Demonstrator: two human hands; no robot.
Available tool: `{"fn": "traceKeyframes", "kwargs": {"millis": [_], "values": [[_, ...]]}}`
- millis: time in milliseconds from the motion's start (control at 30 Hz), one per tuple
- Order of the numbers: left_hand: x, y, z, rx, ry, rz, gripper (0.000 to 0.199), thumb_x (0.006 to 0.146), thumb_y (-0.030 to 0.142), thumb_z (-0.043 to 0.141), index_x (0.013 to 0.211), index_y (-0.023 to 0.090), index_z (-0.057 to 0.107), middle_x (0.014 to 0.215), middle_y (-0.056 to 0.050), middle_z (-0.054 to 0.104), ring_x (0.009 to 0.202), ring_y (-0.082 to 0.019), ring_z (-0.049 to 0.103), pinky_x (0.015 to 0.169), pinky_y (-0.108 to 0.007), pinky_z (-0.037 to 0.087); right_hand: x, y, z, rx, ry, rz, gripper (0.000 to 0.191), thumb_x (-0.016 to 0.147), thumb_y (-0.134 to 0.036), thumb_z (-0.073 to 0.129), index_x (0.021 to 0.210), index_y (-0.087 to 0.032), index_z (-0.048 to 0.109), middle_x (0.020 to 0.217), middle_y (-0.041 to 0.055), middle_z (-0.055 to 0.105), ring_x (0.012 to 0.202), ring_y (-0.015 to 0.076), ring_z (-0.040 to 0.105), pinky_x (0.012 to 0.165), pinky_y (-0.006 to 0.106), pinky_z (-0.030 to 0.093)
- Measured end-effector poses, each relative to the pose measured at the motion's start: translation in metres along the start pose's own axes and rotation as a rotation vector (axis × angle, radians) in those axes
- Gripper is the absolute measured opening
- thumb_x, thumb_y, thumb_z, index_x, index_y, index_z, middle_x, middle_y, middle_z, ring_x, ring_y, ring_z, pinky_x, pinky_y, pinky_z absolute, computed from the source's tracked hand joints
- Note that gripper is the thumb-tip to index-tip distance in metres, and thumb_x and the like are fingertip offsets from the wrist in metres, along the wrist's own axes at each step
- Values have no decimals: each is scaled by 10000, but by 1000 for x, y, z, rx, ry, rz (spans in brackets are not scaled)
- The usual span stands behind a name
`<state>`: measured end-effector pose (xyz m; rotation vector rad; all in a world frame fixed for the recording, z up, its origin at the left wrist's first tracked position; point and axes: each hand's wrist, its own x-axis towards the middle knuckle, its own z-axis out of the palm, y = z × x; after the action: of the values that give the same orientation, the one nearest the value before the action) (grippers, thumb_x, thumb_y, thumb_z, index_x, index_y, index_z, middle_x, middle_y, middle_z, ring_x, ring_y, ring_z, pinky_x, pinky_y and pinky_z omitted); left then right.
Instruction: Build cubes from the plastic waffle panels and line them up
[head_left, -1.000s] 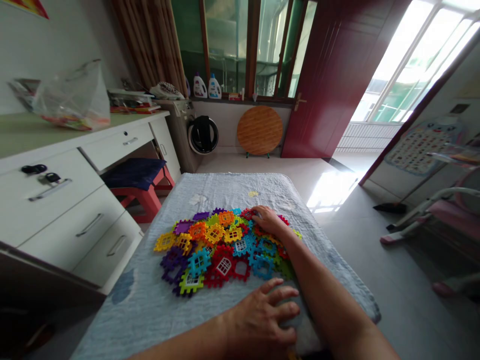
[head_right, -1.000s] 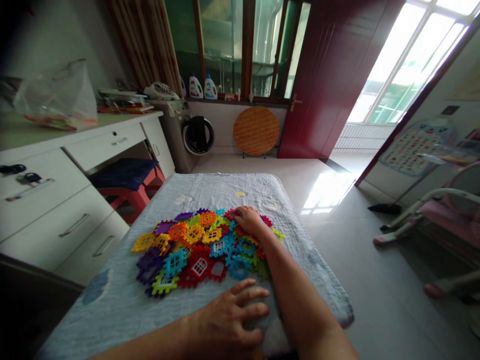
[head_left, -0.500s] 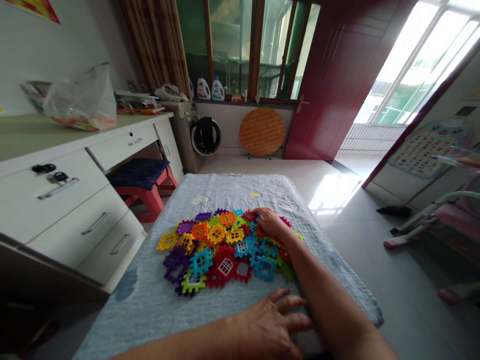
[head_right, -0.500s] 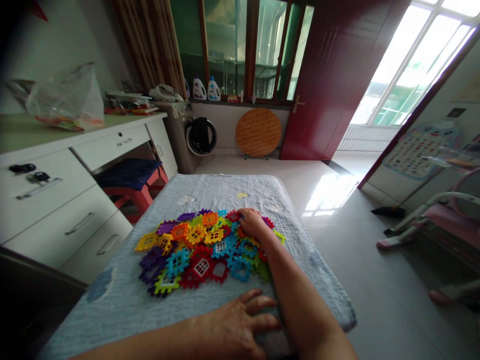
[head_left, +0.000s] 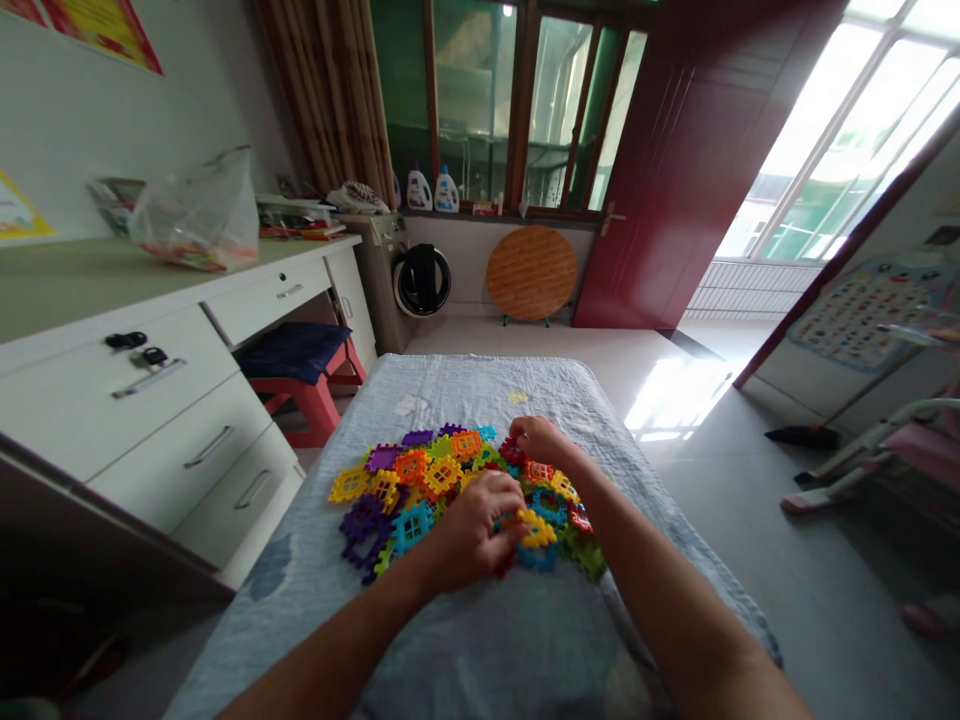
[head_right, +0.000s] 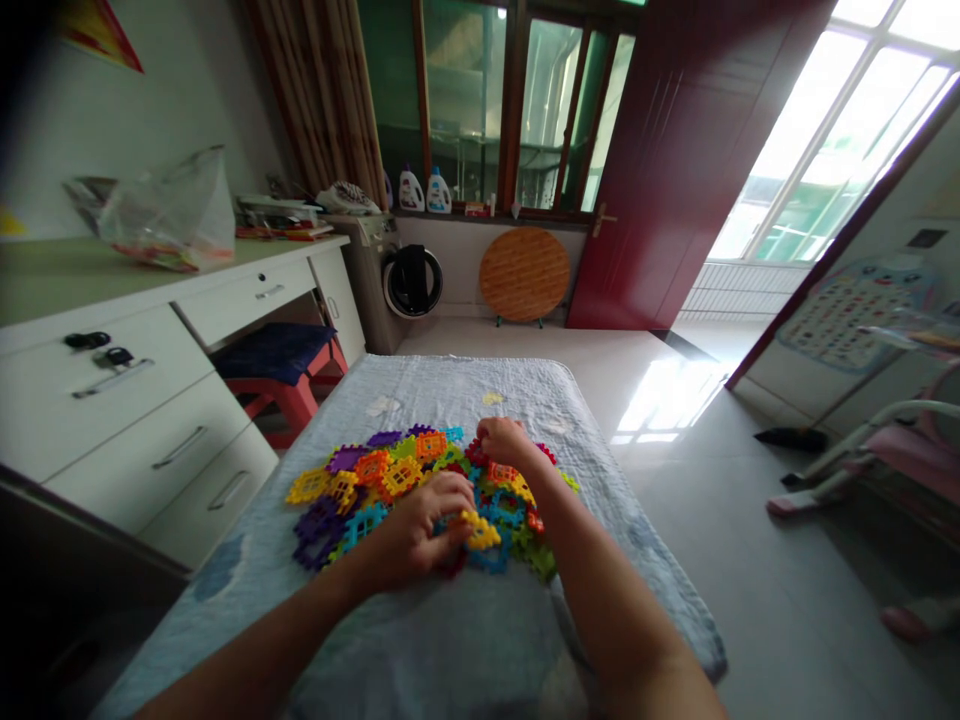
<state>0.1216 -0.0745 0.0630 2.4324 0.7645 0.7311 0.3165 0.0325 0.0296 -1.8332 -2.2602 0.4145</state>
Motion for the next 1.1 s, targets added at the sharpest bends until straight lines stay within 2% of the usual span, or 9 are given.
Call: {"fn": "traceKeyframes", "kwargs": {"millis": [133,233,300,433,533,633,800,967,1100], "values": [[3,-39,-14,207,218,-155,107,857,260,547,826,195,626,931,-52,641,943,-208,568,895,-391,458,5,-12,-1,-17,42,8,288,739,-117,481,898,-212,702,1022,69,686,973,235,599,844,341,409],[1,-55,-14,269,269,-222,103,835,269,573,856,179,617,924,-66,637,936,-226,562,877,-401,464,13,-23,4,3,54,-55,452,716,-78,482,1100,-237,660,1206,60,630,1091,246,557,905,362,400],[-1,-59,-11,278,290,-255,147,828,280,581,915,166,615,944,-77,638,947,-236,563,880,-411,465,19,-29,9,10,13,-95,514,715,-59,475,1168,-244,633,1262,52,607,1128,248,542,930,371,395],[-3,-62,-7,299,348,-255,262,810,279,590,1051,176,601,1033,-81,638,1022,-251,561,929,-435,449,23,-32,14,-20,-53,-115,398,720,-109,539,1071,-225,684,1208,64,640,1119,273,552,935,378,394],[-7,-70,-10,333,434,-269,322,813,264,573,1125,188,570,1136,-89,610,1107,-255,537,992,-445,415,16,-27,7,10,-26,-162,322,726,-127,539,995,-194,702,1115,77,673,1041,251,585,902,340,411],[-12,-81,-20,361,482,-304,292,851,280,522,1118,173,572,1147,-99,604,1134,-253,529,1024,-443,394,-1,-17,-7,96,46,-189,295,748,-117,487,945,-169,701,987,72,700,904,198,611,829,285,428],[-20,-100,-30,396,447,-337,298,893,363,472,1070,171,614,1169,-108,618,1167,-264,521,1031,-456,387,-29,3,-16,341,140,-125,247,801,-189,446,896,-174,674,685,-6,637,595,116,520,604,225,395],[-21,-105,-22,387,276,-257,302,884,429,503,1022,212,660,1170,-76,647,1189,-274,518,1024,-472,391,-37,12,3,496,231,-78,293,822,-216,435,1003,-165,658,585,-42,524,521,96,432,537,211,344],[-21,-103,-19,382,251,-218,291,887,422,509,987,203,673,1114,-76,668,1112,-255,568,985,-453,429,-37,8,11,491,256,-101,305,838,-225,431,1027,-164,664,569,-46,483,507,94,404,536,216,334]]}}
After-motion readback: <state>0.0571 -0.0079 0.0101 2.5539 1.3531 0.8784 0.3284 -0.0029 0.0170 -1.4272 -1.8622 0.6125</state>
